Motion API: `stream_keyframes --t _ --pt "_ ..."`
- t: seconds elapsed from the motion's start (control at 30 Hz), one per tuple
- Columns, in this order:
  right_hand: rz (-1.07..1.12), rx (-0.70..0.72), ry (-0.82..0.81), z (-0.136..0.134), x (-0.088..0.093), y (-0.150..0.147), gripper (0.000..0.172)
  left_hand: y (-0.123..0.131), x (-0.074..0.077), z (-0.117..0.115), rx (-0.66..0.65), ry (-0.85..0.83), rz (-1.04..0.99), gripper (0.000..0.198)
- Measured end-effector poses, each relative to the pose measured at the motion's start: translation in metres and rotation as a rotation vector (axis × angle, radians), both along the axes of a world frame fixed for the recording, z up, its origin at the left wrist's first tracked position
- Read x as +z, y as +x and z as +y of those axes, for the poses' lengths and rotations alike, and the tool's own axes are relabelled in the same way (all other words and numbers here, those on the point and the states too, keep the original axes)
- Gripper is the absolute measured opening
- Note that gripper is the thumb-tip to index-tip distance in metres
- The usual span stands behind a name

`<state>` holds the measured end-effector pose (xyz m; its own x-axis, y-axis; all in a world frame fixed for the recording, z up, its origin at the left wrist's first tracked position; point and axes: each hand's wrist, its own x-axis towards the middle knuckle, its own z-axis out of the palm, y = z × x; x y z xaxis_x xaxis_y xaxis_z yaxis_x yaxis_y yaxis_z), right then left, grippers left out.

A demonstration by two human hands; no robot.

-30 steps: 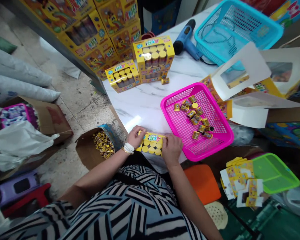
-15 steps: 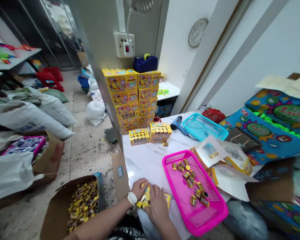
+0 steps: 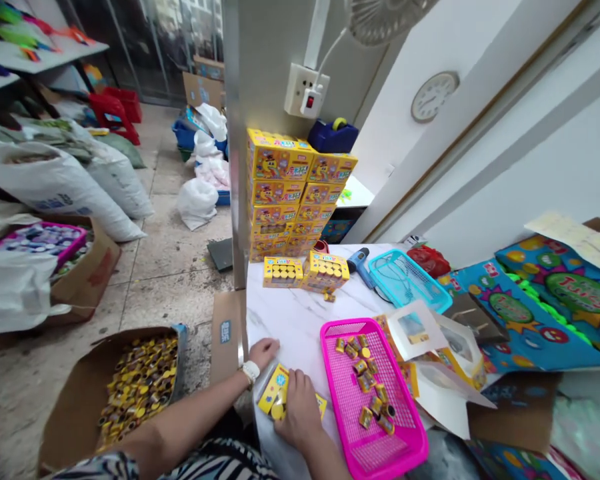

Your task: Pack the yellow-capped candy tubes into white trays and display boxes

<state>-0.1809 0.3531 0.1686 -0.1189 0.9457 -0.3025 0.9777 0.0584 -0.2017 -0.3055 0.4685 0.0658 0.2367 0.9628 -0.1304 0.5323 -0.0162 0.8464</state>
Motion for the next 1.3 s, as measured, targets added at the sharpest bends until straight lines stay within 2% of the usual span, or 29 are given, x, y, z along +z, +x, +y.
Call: stream_keyframes --t 0.13,0.23,0.3,0.37,0.47,0.53,0.63,0.7,0.77,0.87,0.93,1.03,1.1,1.2,1.3 --pt "0.071 -0.017 -0.036 0.013 0.021 0.009 0.081 -0.008 -0.013 0.015 0.005 0.135 0.091 0.035" --pt "0.145 0.019 0.071 0.041 0.055 0.021 0.085 -0.005 -0.025 0.012 -0.047 0.166 0.143 0.027" --pt "0.159 0.117 0.165 0.076 0.083 0.026 0.093 -0.002 -0.03 0.009 -0.059 0.177 0.181 0.034" --pt "0.142 0.265 0.247 0.124 0.107 0.026 0.097 0.0 -0.031 0.007 -0.073 0.223 0.249 0.043" --pt "0.085 0.425 0.32 0.212 0.127 0.02 0.099 0.003 -0.031 0.008 -0.091 0.319 0.379 0.045" --pt "0.062 0.492 0.314 0.269 0.126 0.013 0.1 0.005 -0.031 0.008 -0.088 0.353 0.444 0.044" --pt "0.037 0.532 0.255 0.338 0.108 0.002 0.102 0.006 -0.036 0.007 -0.089 0.372 0.506 0.045" --pt "0.002 0.517 0.18 0.367 0.09 -0.005 0.105 0.007 -0.04 0.007 -0.09 0.376 0.514 0.044" --pt "-0.031 0.478 0.111 0.383 0.073 -0.011 0.11 0.007 -0.042 0.007 -0.086 0.372 0.51 0.043" --pt "-0.05 0.409 0.059 0.391 0.056 -0.018 0.119 0.005 -0.039 0.009 -0.084 0.355 0.5 0.044" --pt "-0.061 0.366 0.035 0.391 0.052 -0.023 0.123 0.004 -0.035 0.011 -0.091 0.352 0.499 0.045" --pt "-0.077 0.282 0.054 0.382 0.06 -0.029 0.126 0.003 -0.028 0.014 -0.101 0.362 0.506 0.045" --pt "-0.047 0.234 0.147 0.364 0.069 -0.031 0.129 0.003 -0.024 0.015 -0.101 0.378 0.51 0.043" --pt "0.071 0.195 0.37 0.303 0.075 -0.026 0.118 0.002 -0.02 0.019 -0.108 0.394 0.498 0.043" --pt "0.12 0.121 0.439 0.197 0.06 -0.003 0.095 0.002 -0.017 0.022 -0.111 0.381 0.464 0.043"
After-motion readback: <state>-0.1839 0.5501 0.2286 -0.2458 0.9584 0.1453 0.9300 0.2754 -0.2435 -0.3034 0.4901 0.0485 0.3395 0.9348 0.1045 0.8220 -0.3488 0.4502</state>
